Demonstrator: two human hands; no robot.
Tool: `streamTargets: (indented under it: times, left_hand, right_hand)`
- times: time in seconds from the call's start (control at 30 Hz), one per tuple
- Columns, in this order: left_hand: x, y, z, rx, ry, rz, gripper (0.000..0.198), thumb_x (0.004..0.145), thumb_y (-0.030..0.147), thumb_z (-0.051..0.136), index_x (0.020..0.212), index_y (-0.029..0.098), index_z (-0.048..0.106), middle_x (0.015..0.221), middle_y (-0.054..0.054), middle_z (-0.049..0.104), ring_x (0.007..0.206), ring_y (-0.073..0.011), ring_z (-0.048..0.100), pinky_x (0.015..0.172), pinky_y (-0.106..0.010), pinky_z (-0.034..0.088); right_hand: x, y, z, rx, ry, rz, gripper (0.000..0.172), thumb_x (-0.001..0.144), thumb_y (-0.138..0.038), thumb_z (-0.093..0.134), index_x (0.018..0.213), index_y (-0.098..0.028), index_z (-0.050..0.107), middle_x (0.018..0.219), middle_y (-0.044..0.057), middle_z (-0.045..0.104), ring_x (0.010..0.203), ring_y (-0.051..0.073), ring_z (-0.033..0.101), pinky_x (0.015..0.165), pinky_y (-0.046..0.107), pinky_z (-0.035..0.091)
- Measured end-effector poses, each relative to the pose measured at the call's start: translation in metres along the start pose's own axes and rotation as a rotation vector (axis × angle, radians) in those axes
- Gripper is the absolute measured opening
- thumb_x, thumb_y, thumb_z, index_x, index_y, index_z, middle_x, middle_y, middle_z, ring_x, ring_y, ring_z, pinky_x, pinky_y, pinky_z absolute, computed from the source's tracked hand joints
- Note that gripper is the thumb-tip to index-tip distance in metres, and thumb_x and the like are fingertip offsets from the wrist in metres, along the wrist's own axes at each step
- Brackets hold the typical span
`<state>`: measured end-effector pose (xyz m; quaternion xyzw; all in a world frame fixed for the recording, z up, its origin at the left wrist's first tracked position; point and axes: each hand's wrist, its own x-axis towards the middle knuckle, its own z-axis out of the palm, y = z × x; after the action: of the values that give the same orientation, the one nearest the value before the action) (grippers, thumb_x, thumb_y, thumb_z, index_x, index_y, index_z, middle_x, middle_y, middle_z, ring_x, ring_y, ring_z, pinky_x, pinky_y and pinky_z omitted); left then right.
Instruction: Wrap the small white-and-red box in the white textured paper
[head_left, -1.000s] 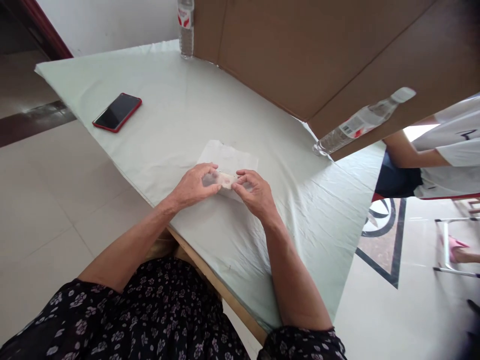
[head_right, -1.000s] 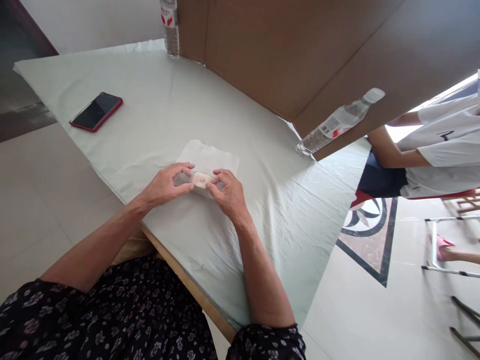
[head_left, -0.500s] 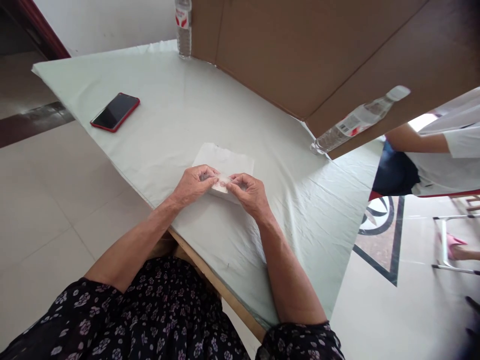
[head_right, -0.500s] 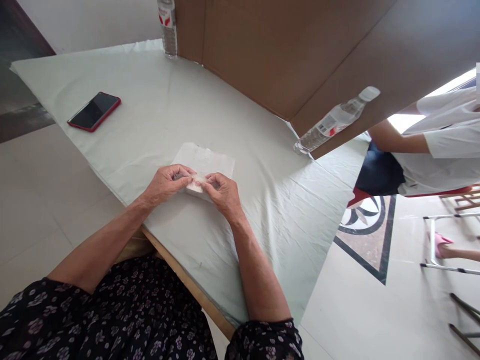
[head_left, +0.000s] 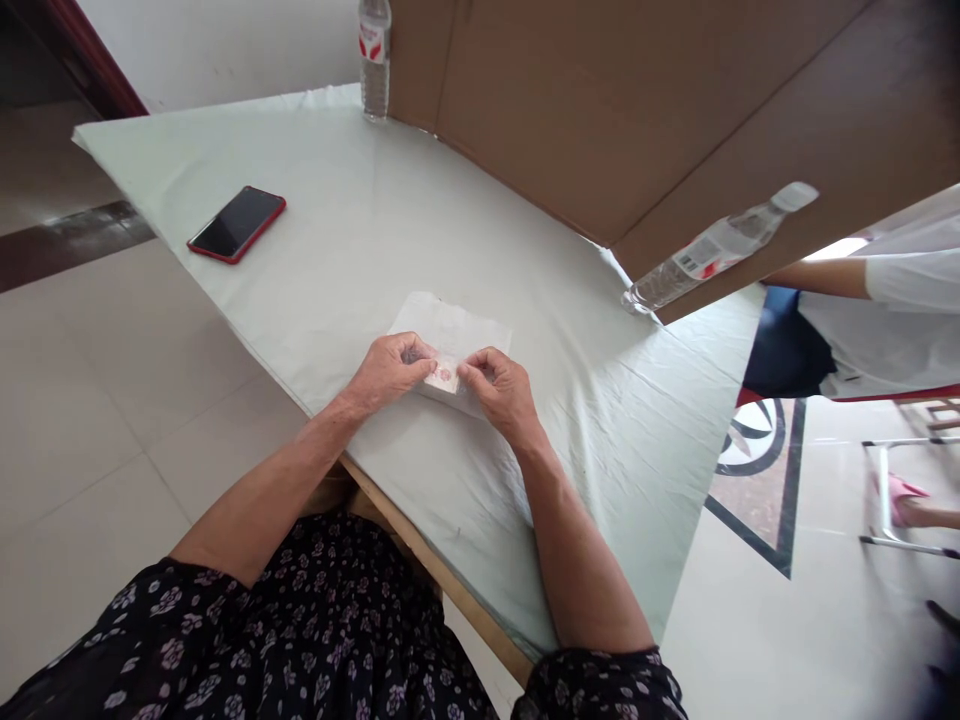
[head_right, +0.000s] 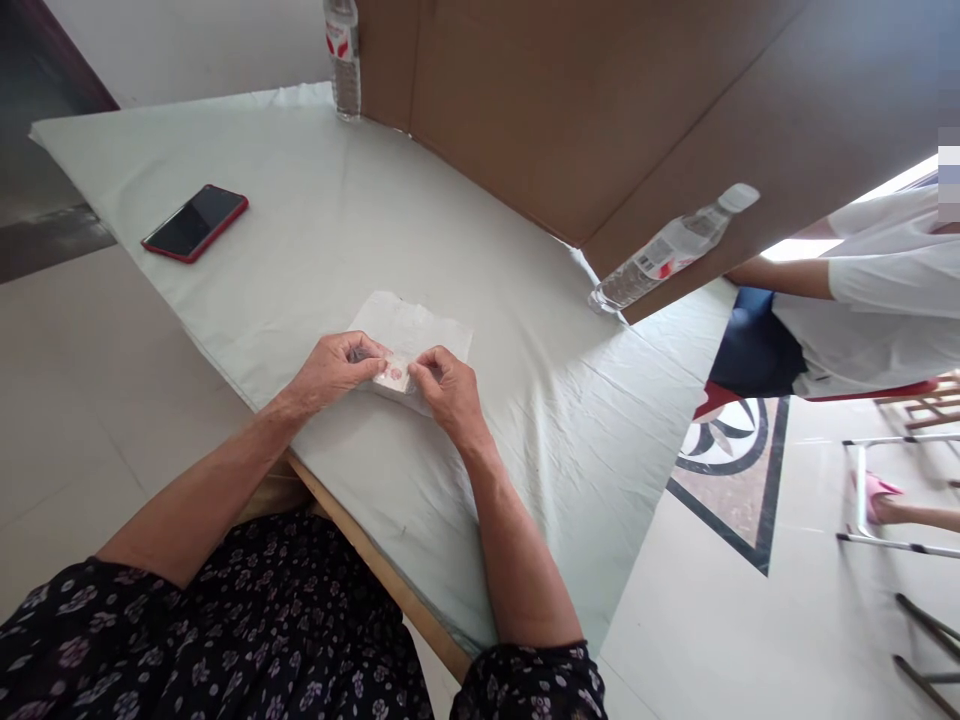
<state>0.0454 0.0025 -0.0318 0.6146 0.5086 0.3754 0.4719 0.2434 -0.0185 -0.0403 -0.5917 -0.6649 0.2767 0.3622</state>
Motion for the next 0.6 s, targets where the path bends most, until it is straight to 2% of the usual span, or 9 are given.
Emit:
streamTargets:
  times: [0.1, 0.17, 0.27, 0.37, 0.53, 0.6]
  left_hand:
    - [0.000, 0.000, 0.000, -0.001, 0.002, -0.006, 0.014, 0.073, 0.030, 0.066, 0.077, 0.017, 0.068, 0.089, -0.003, 0.076, 0.078, -0.0150, 0.065, 0.073, -0.027, 0.050]
    - [0.000, -0.001, 0.001, -0.001, 0.001, -0.001, 0.015, 0.073, 0.030, 0.065, 0.077, 0.016, 0.068, 0.085, -0.002, 0.074, 0.076, -0.0144, 0.064, 0.073, -0.027, 0.049]
    - [0.002, -0.003, 0.002, -0.001, 0.001, -0.001, 0.016, 0.073, 0.031, 0.065, 0.078, 0.016, 0.068, 0.080, -0.001, 0.072, 0.073, -0.0138, 0.062, 0.071, -0.026, 0.049]
    - [0.003, -0.004, 0.001, 0.005, 0.000, 0.021, 0.017, 0.074, 0.033, 0.065, 0.079, 0.016, 0.068, 0.079, -0.002, 0.071, 0.073, -0.0147, 0.063, 0.070, -0.026, 0.049]
    - [0.000, -0.005, -0.021, 0.120, 0.008, 0.105, 0.024, 0.077, 0.040, 0.067, 0.083, 0.018, 0.069, 0.083, -0.002, 0.070, 0.078, -0.0162, 0.061, 0.073, -0.027, 0.048]
    - [0.000, -0.007, -0.032, 0.158, 0.039, 0.071, 0.029, 0.076, 0.043, 0.067, 0.090, 0.018, 0.069, 0.077, 0.000, 0.066, 0.071, -0.0153, 0.058, 0.067, -0.026, 0.046]
  right_hand:
    - [-0.005, -0.011, -0.003, -0.298, 0.147, -0.141, 0.013, 0.092, -0.031, 0.056, 0.093, -0.025, 0.067, 0.103, 0.007, 0.074, 0.096, 0.026, 0.065, 0.088, 0.042, 0.047]
    - [-0.010, -0.023, -0.004, -0.429, 0.168, -0.262, 0.015, 0.096, -0.029, 0.055, 0.097, -0.026, 0.069, 0.110, 0.008, 0.074, 0.102, 0.028, 0.064, 0.091, 0.045, 0.044]
    - [-0.016, -0.038, -0.003, -0.514, 0.019, -0.398, 0.019, 0.100, -0.027, 0.052, 0.098, -0.027, 0.071, 0.107, 0.006, 0.076, 0.098, 0.026, 0.064, 0.091, 0.044, 0.042]
    - [-0.018, -0.043, 0.002, -0.590, -0.121, -0.440, 0.022, 0.101, -0.021, 0.049, 0.103, -0.025, 0.071, 0.108, 0.007, 0.076, 0.099, 0.026, 0.065, 0.088, 0.043, 0.040]
    - [-0.017, -0.041, 0.005, -0.709, -0.168, -0.465, 0.016, 0.099, -0.021, 0.054, 0.107, -0.024, 0.068, 0.110, 0.006, 0.074, 0.098, 0.026, 0.061, 0.086, 0.042, 0.037]
    - [-0.018, -0.041, 0.006, -0.751, -0.163, -0.471, 0.015, 0.097, -0.023, 0.059, 0.110, -0.025, 0.067, 0.112, 0.006, 0.073, 0.097, 0.026, 0.058, 0.084, 0.040, 0.036]
